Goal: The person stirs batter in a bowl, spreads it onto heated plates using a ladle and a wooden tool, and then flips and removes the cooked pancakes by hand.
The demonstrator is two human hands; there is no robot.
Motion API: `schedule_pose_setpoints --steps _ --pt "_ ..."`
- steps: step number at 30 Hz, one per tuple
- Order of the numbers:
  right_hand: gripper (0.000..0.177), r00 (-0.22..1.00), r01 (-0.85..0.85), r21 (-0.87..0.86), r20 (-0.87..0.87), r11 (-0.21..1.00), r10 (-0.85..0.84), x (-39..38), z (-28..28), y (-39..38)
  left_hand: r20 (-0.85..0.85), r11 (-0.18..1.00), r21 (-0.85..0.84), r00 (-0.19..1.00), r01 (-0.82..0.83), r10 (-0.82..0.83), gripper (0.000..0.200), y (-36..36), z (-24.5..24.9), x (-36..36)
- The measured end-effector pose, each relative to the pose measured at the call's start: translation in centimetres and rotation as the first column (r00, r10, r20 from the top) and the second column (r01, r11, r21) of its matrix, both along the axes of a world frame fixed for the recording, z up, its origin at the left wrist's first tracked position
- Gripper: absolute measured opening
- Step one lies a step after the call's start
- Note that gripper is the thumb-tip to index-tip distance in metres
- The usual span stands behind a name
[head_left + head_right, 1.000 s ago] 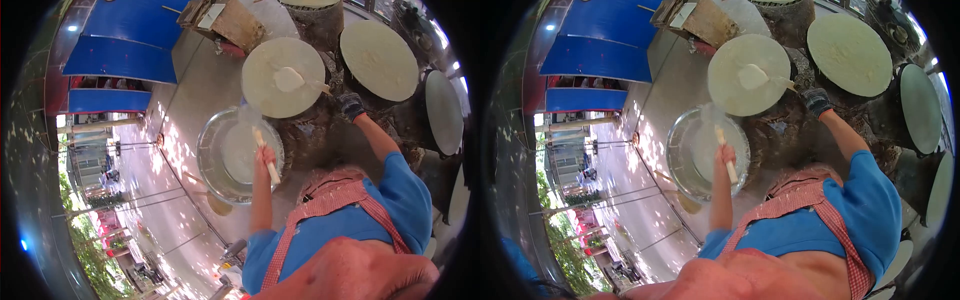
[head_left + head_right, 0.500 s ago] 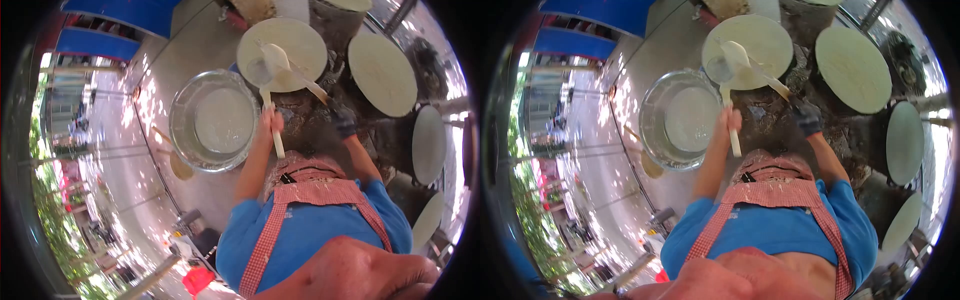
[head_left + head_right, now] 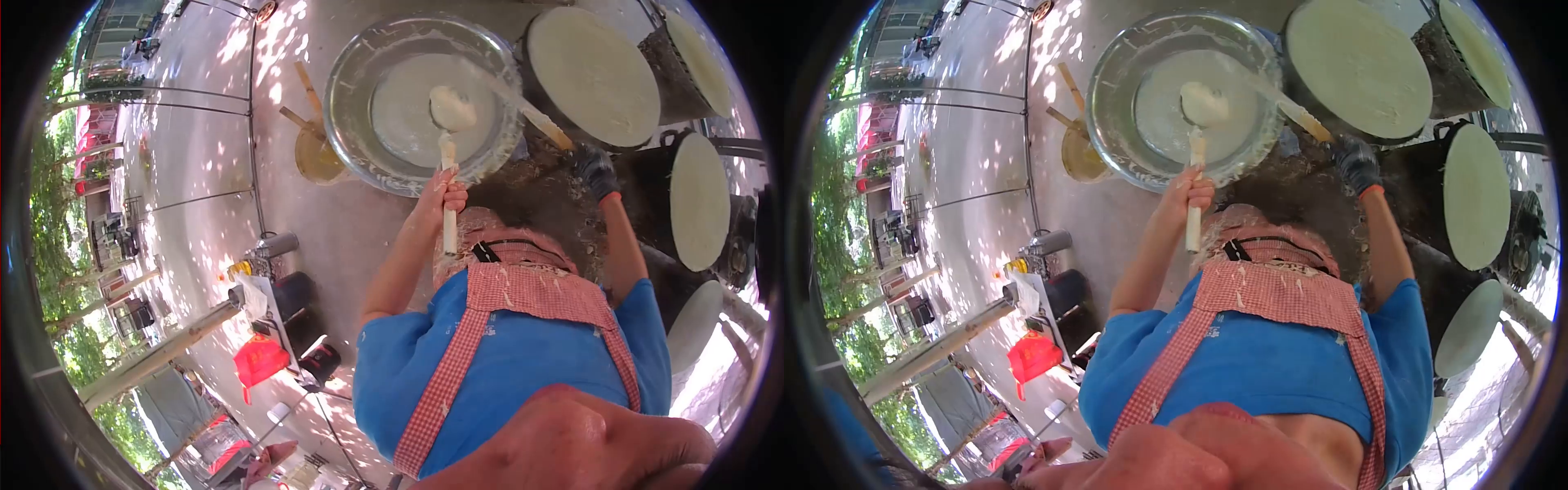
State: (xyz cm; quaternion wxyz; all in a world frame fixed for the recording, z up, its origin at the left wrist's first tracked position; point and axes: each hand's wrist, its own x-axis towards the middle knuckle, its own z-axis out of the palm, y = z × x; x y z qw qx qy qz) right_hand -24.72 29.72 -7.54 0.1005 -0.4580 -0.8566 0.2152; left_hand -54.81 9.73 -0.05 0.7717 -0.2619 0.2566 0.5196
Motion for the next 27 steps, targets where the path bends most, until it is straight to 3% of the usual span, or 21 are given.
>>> schedule_pose_setpoints --steps 1,2,4,5,6,7,8,9,11,13,15,17,19,20,21,22,23,25,27 --pt "0.023 0.98 -0.057 0.097 -0.185 0.994 0.074 -2.2 1.0 -0.1 -0.243 0.994 -0.107 0.97 -0.021 -0.006 0.019 0.2 -1.6 -1.5" --pt "0.023 0.982 -0.039 0.09 -0.18 0.995 0.055 -4.3 1.4 -0.4 -0.466 0.977 -0.202 0.884 -0.062 -0.041 0.017 0.6 -3.6 -2.9" --pt "0.017 0.966 -0.134 0.114 0.238 0.984 0.104 -8.1 2.1 -1.2 -0.606 0.963 -0.259 0.789 -0.073 -0.102 0.017 1.2 -12.9 -6.5" --pt "0.014 0.819 -0.286 0.144 0.549 0.947 0.164 -10.8 2.8 -2.7 -0.587 0.963 -0.263 0.802 -0.058 -0.112 0.017 1.1 -17.0 -7.8" --pt "0.014 0.807 -0.281 0.133 0.569 0.951 0.159 -12.2 3.4 -3.9 -0.614 0.947 -0.312 0.778 -0.081 -0.136 0.02 0.9 -20.6 -8.8" --pt "0.016 0.851 -0.306 0.068 0.466 0.95 0.241 -13.5 3.9 -4.9 -0.639 0.927 -0.358 0.752 -0.11 -0.158 0.023 1.0 -22.4 -9.4" --pt "0.019 0.882 -0.341 0.012 0.349 0.94 0.316 -14.6 4.4 -5.2 -0.625 0.927 -0.358 0.765 -0.107 -0.154 0.023 1.3 -21.4 -9.6" --pt "0.019 0.876 -0.345 0.007 0.361 0.938 0.32 -15.2 4.8 -5.2 -0.664 0.926 -0.371 0.718 -0.075 -0.207 0.025 0.9 -20.3 -9.6" --pt "0.027 0.966 -0.018 -0.099 0.255 0.995 0.043 -14.8 5.4 -5.6 -0.683 0.916 -0.4 0.678 -0.035 -0.272 0.027 0.7 -19.2 -10.2" --pt "0.031 0.944 -0.071 -0.113 0.313 0.991 0.103 -13.3 0.9 -7.1 -0.677 0.909 -0.417 0.661 0.018 -0.324 0.029 0.6 -19.3 -10.3" --pt "0.035 0.922 -0.136 -0.119 0.349 0.984 0.17 -13.4 0.2 -7.1 -0.678 0.91 -0.411 0.652 0.047 -0.339 0.029 1.2 -19.1 -10.5" --pt "0.036 0.953 0.074 -0.183 0.304 0.98 -0.016 -14.7 3.4 -7.6 -0.689 0.913 -0.402 0.634 0.071 -0.352 0.029 1.2 -18.8 -10.9" --pt "0.036 0.922 0.133 -0.271 0.388 0.954 -0.018 -11.5 -2.6 -9.0 -0.538 0.93 -0.355 0.791 0.101 -0.291 0.02 2.7 -18.3 -11.1" --pt "0.036 0.925 0.131 -0.25 0.38 0.959 -0.027 -11.6 -2.7 -9.7 -0.551 0.937 -0.334 0.787 0.098 -0.279 0.02 3.6 -18.4 -11.2" --pt "0.036 0.898 0.176 -0.222 0.436 0.959 -0.064 -12.4 -2.3 -11.3 -0.196 0.942 -0.329 0.97 0.07 -0.141 0.016 3.7 -18.7 -11.3" --pt "0.036 0.866 0.221 -0.195 0.49 0.956 -0.1 -12.5 -1.8 -12.6 0.194 0.94 -0.337 0.981 0.047 0.02 0.014 3.7 -18.6 -11.3" --pt "0.036 0.87 0.224 -0.193 0.481 0.955 -0.107 -11.4 -1.4 -13.7 0.185 0.941 -0.333 0.983 0.049 0.014 0.014 3.4 -16.0 -11.1" --pt "0.033 0.973 0.13 -0.052 0.2 0.99 -0.117 -9.1 -0.7 -15.0 0.205 0.97 -0.235 0.973 -0.055 0.105 0.016 3.2 -9.5 -10.6" --pt "0.033 0.989 0.119 0.016 0.091 0.993 -0.12 -8.8 2.0 -14.5 0.298 0.997 -0.037 0.953 0.063 -0.049 0.029 3.0 -3.1 -11.4"
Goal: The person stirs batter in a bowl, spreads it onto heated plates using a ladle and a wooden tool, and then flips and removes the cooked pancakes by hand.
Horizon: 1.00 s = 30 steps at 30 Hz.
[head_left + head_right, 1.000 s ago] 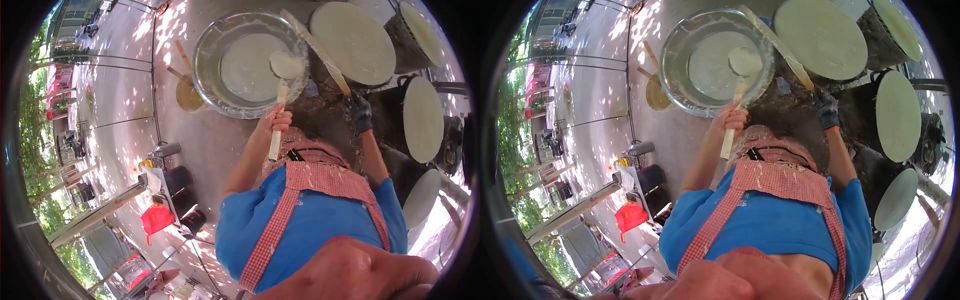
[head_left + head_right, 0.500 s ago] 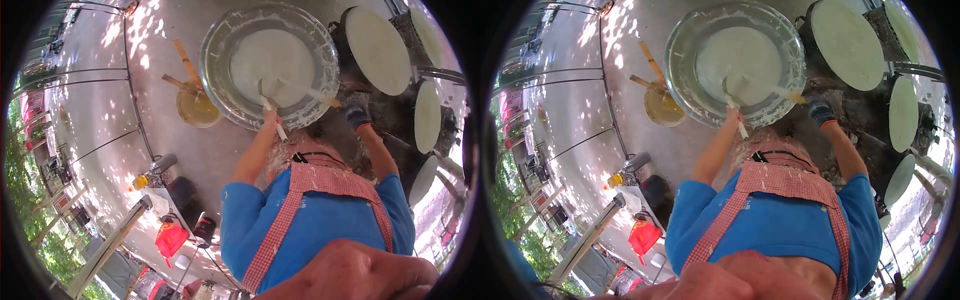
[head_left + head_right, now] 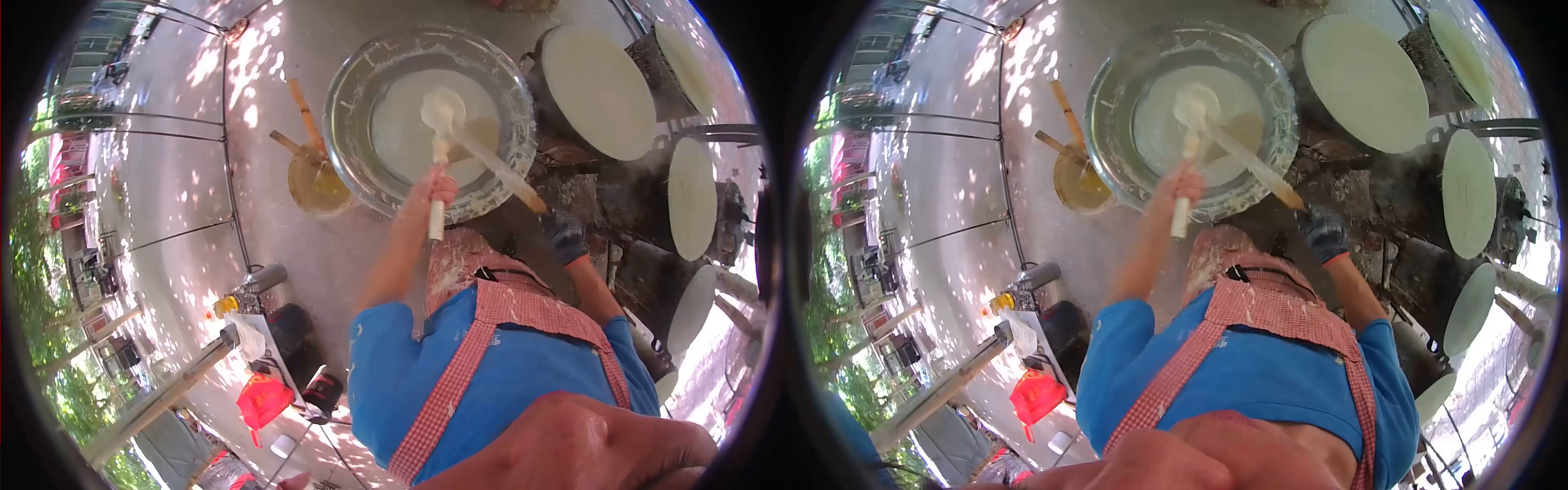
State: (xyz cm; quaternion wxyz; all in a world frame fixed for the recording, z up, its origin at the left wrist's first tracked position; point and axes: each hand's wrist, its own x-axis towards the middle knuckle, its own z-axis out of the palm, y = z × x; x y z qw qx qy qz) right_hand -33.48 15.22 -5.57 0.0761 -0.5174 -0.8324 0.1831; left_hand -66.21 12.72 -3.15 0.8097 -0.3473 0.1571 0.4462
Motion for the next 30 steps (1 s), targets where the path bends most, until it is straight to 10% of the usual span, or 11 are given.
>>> schedule_pose_setpoints --steps 2,6,12,15,17,19,21,25,27,29,30 --pt "0.032 0.984 -0.021 0.183 -0.169 0.983 0.053 0.5 4.2 1.0 -0.636 0.96 0.246 0.77 0.134 0.056 0.033 -0.9 7.7 0.7" --pt "0.033 0.97 0.0 0.335 -0.229 0.942 0.082 -1.0 14.0 7.2 -0.873 0.916 0.31 0.459 0.255 0.167 0.019 -2.2 21.2 0.2" --pt "0.035 0.778 0.142 0.472 -0.597 0.87 0.197 -2.1 24.1 10.2 -0.824 0.763 0.47 -0.089 0.444 0.56 0.011 -4.6 34.1 -1.3" --pt "0.034 0.515 0.027 0.34 -0.811 0.94 0.279 -3.3 15.8 12.3 -0.836 0.814 0.457 -0.139 0.359 0.531 0.023 -4.1 30.9 -3.9" --pt "0.03 0.664 -0.028 0.293 -0.709 0.956 0.237 -3.9 14.1 8.4 -0.925 0.873 0.369 0.041 0.318 0.377 0.03 -4.6 25.8 -3.5" --pt "0.03 0.741 -0.082 0.129 -0.656 0.988 0.147 -3.5 7.4 7.4 -0.769 0.702 0.544 0.609 0.46 0.196 0.029 -4.1 15.8 -6.3" --pt "0.029 0.806 -0.108 -0.071 -0.59 0.992 0.046 -1.2 2.2 5.1 -0.215 0.944 0.326 0.968 -0.051 0.127 0.022 -4.9 16.0 -2.2" --pt "0.028 0.875 0.021 -0.247 -0.464 0.969 -0.137 4.4 -0.1 3.1 -0.436 0.898 0.428 0.894 0.102 0.106 0.015 -4.6 9.8 -3.9" --pt "0.027 0.855 0.084 -0.202 -0.488 0.976 -0.175 5.1 2.1 1.2 -0.159 0.724 0.674 0.986 0.145 -0.05 0.018 -5.8 10.2 -4.2" --pt "0.032 0.955 0.069 0.206 -0.297 0.976 -0.005 4.8 5.1 0.0 -0.239 0.623 0.756 0.971 0.199 -0.02 0.017 -5.3 9.3 -3.4" --pt "0.032 0.67 0.099 -0.178 -0.715 0.979 -0.198 4.9 1.5 -0.3 -0.265 0.583 0.781 0.964 0.223 -0.015 0.016 -4.7 8.6 -2.9"
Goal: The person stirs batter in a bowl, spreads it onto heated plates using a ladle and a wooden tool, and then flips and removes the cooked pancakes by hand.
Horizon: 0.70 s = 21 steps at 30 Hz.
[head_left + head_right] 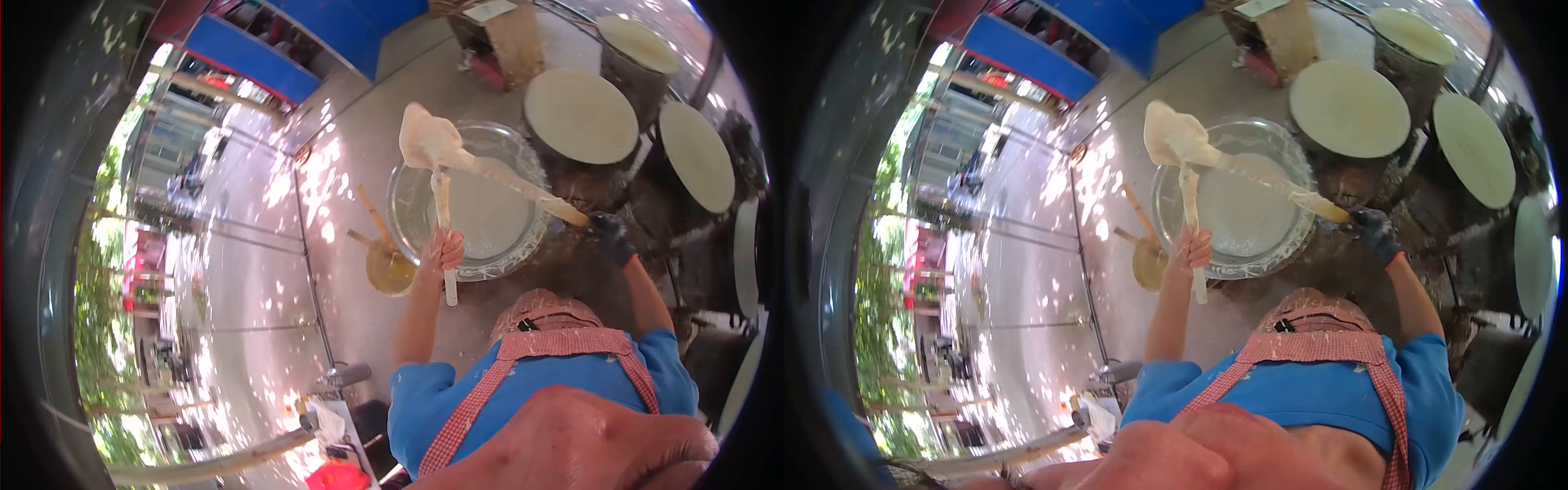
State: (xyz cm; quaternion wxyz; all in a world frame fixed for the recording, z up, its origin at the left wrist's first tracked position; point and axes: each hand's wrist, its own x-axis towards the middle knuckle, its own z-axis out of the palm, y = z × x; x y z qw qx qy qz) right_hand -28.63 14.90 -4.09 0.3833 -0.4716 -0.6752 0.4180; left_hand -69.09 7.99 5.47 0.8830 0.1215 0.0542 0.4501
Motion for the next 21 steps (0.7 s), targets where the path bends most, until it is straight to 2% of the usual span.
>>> schedule_pose_setpoints --steps 1,3,4,5,6,7,8,9,10,11,12,13,14,16,17,19,21 --pt "0.032 0.829 0.025 -0.267 -0.534 0.963 -0.17 -0.1 -3.3 -0.3 -0.026 0.999 0.051 1.0 0.006 -0.005 0.016 0.6 -0.5 0.6" --pt "0.029 0.899 -0.069 -0.427 -0.418 0.902 -0.129 1.1 -5.7 -2.0 -0.02 0.97 -0.225 0.995 0.09 -0.097 0.015 1.5 -1.1 1.8" --pt "0.027 0.971 0.108 -0.243 0.232 0.964 -0.051 1.2 -1.5 -3.7 -0.017 0.957 -0.258 0.99 0.133 -0.142 0.015 1.8 0.2 3.0" --pt "0.027 0.968 0.153 -0.268 0.233 0.951 -0.091 2.6 0.0 -5.5 -0.02 0.857 -0.513 0.997 0.053 -0.074 0.014 2.5 2.9 4.8" --pt "0.026 0.951 0.171 -0.247 0.293 0.954 -0.095 3.8 1.0 -7.4 -0.065 0.689 -0.724 0.998 -0.038 -0.013 0.013 3.1 4.6 6.0" --pt "0.026 0.93 0.194 -0.206 0.35 0.959 -0.113 4.9 1.4 -8.2 -0.076 0.69 -0.724 0.995 -0.007 -0.07 0.013 3.5 5.2 6.6" --pt "0.026 0.922 0.258 -0.19 0.341 0.947 -0.183 6.4 0.7 -8.3 -0.106 0.782 -0.621 0.982 0.058 -0.157 0.013 3.7 6.0 7.3" --pt "0.027 0.963 0.257 -0.24 0.14 0.936 -0.229 8.3 -0.6 -9.0 -0.133 0.844 -0.515 0.959 0.147 -0.249 0.016 4.1 6.6 8.4" --pt "0.027 0.951 0.301 -0.258 0.011 0.918 -0.309 9.6 -0.5 -10.6 -0.08 0.899 -0.293 0.928 0.327 -0.364 0.017 5.2 5.1 9.3" --pt "0.028 0.916 0.34 -0.273 -0.12 0.9 -0.383 10.9 -0.4 -12.1 -0.026 0.87 -0.044 0.87 0.492 -0.493 0.018 6.8 3.0 10.9" --pt "0.028 0.862 0.429 -0.254 -0.173 0.867 -0.477 11.2 1.8 -12.2 -0.047 0.842 0.033 0.843 0.538 -0.537 0.019 7.8 2.5 13.6" --pt "0.028 0.884 0.46 -0.156 -0.017 0.874 -0.468 12.3 3.1 -12.5 -0.064 0.81 0.11 0.817 0.577 -0.573 0.022 8.8 2.2 16.6" --pt "0.027 0.881 0.462 -0.074 0.147 0.884 -0.449 13.9 3.4 -13.3 -0.052 0.753 0.116 0.761 0.648 -0.647 0.022 8.6 3.1 20.5" --pt "0.033 0.861 0.45 -0.463 -0.001 0.764 -0.508 17.5 0.5 -15.7 0.04 0.779 -0.332 0.833 0.532 -0.551 0.025 7.1 5.3 27.8" --pt "0.033 0.837 0.487 -0.466 0.009 0.739 -0.546 19.6 -0.3 -17.9 0.091 0.72 -0.462 0.835 0.518 -0.542 0.027 7.3 4.9 31.1" --pt "0.037 0.8 0.596 -0.373 0.352 0.711 -0.486 22.8 -1.7 -24.0 0.229 0.508 -0.632 0.767 0.585 -0.599 0.027 7.4 1.5 36.7" --pt "0.038 0.667 0.724 -0.291 0.525 0.625 -0.528 26.7 -1.6 -30.8 0.288 0.388 -0.67 0.704 0.633 -0.65 0.028 6.9 -1.5 43.6"
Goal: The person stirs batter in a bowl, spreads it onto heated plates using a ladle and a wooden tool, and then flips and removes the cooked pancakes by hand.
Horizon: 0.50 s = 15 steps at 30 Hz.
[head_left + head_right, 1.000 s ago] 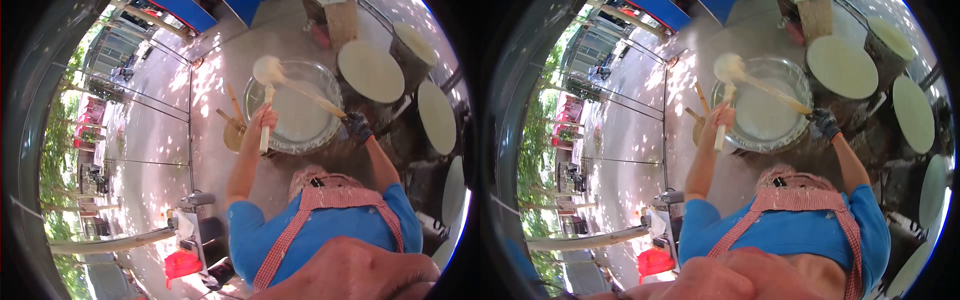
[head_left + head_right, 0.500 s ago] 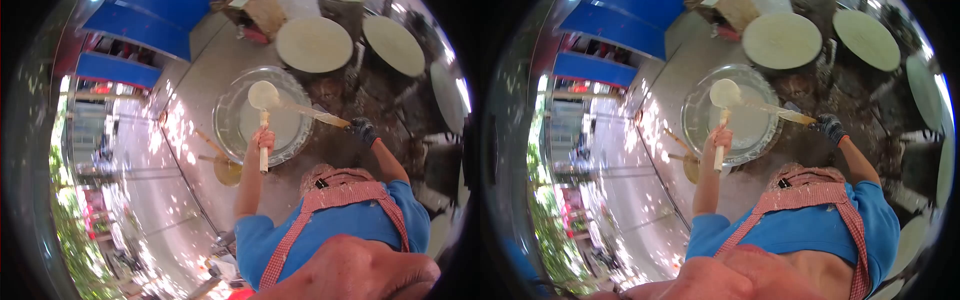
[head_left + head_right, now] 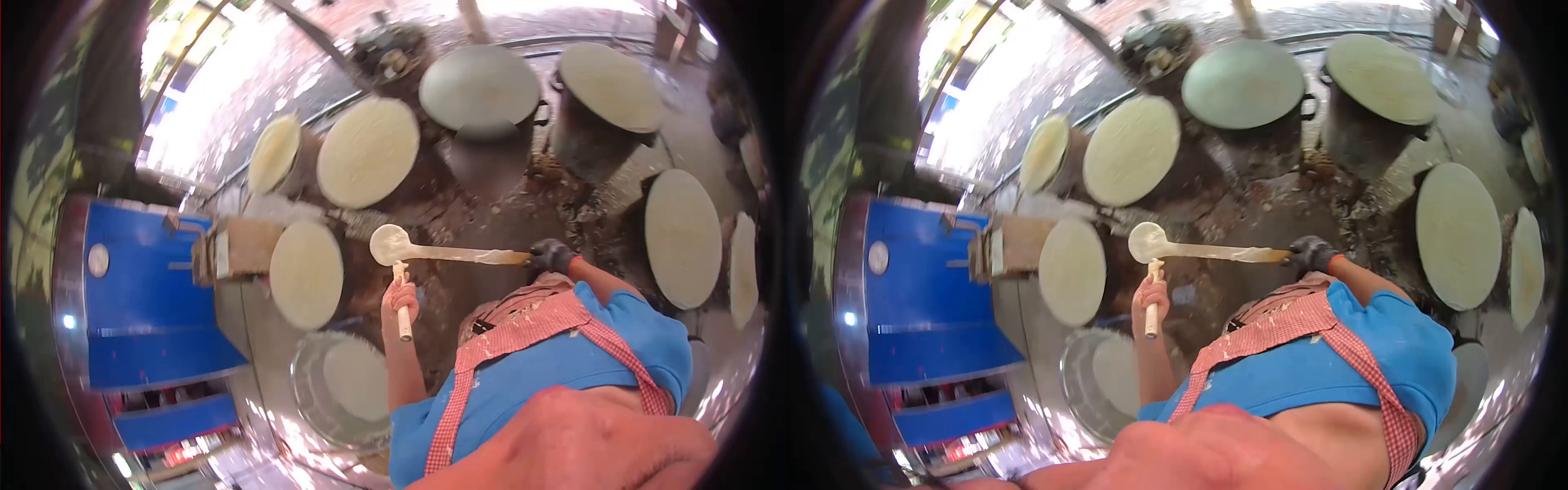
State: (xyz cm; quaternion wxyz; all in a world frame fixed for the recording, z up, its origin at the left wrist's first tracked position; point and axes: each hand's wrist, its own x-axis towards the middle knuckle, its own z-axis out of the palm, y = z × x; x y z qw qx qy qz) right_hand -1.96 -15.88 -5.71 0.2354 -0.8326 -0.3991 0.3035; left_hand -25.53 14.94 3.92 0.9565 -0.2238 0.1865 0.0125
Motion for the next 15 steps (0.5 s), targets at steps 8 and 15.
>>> schedule_pose_setpoints --steps 8,15 --pt "0.034 0.754 0.651 -0.114 0.209 0.75 -0.623 12.9 5.5 -12.6 0.131 0.895 0.322 0.922 0.308 -0.364 0.016 -1.4 2.0 27.9" --pt "0.038 0.739 0.387 0.705 0.148 0.594 -0.657 22.2 6.5 -2.6 -0.386 0.115 0.904 0.902 0.411 -0.192 0.021 -1.1 0.0 47.7"
